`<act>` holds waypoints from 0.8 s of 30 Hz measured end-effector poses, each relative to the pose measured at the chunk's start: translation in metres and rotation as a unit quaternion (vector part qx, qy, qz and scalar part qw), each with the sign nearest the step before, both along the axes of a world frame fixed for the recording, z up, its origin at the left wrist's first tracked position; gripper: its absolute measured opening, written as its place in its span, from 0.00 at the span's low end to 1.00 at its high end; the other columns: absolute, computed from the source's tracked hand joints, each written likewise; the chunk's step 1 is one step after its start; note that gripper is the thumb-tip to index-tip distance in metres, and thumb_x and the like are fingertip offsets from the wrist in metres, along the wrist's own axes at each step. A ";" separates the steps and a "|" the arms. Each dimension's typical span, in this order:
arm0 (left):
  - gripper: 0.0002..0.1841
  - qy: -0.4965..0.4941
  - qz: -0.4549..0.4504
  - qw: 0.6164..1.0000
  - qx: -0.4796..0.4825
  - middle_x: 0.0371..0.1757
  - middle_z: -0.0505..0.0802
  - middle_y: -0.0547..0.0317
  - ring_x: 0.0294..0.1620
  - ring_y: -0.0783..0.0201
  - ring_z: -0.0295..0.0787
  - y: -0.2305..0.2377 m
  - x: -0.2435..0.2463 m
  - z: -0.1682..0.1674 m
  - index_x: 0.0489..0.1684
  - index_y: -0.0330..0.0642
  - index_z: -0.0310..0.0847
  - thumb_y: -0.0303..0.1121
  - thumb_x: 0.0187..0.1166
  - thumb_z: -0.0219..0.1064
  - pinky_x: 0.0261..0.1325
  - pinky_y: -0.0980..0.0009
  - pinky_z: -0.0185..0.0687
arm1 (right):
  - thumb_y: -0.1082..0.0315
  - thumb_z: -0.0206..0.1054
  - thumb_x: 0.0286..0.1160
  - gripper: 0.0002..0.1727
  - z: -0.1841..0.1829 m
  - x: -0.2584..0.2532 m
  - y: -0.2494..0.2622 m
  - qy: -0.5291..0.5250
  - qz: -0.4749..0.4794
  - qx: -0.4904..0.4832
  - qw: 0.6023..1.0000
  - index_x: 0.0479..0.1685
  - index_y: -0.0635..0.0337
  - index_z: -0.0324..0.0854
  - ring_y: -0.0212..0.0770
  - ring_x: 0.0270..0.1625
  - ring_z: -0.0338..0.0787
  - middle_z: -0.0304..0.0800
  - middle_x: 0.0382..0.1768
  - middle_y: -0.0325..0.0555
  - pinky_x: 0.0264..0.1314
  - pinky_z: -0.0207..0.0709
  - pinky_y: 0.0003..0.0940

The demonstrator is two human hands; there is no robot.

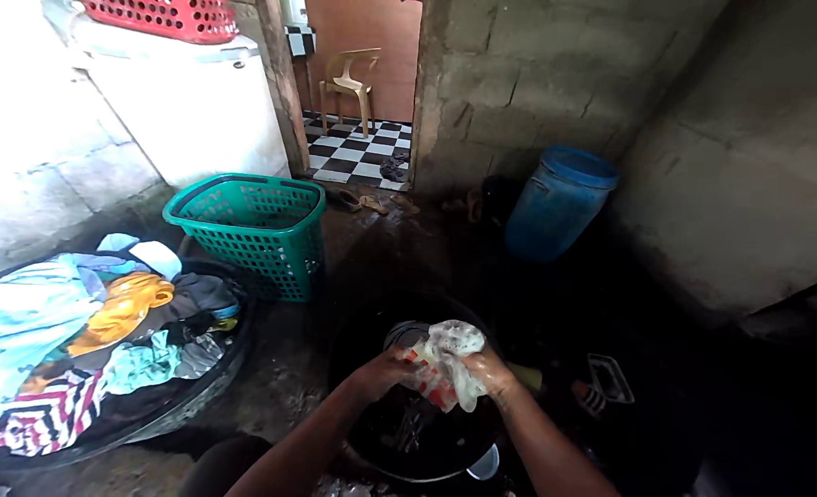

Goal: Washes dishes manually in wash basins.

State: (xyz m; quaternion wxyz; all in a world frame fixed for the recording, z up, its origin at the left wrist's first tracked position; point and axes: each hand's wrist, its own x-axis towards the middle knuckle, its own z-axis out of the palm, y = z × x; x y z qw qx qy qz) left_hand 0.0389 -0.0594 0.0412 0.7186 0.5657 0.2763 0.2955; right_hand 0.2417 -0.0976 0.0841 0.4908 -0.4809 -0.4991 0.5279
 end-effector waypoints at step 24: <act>0.08 0.065 0.159 0.979 -0.110 0.40 0.88 0.58 0.41 0.70 0.86 0.003 0.020 0.010 0.52 0.32 0.79 0.19 0.80 0.62 0.50 0.70 0.84 | 0.70 0.77 0.69 0.36 -0.004 -0.007 0.011 -0.315 -0.005 0.003 0.949 0.78 0.76 0.71 0.53 0.78 0.79 0.81 0.72 0.68 0.86 0.66 0.42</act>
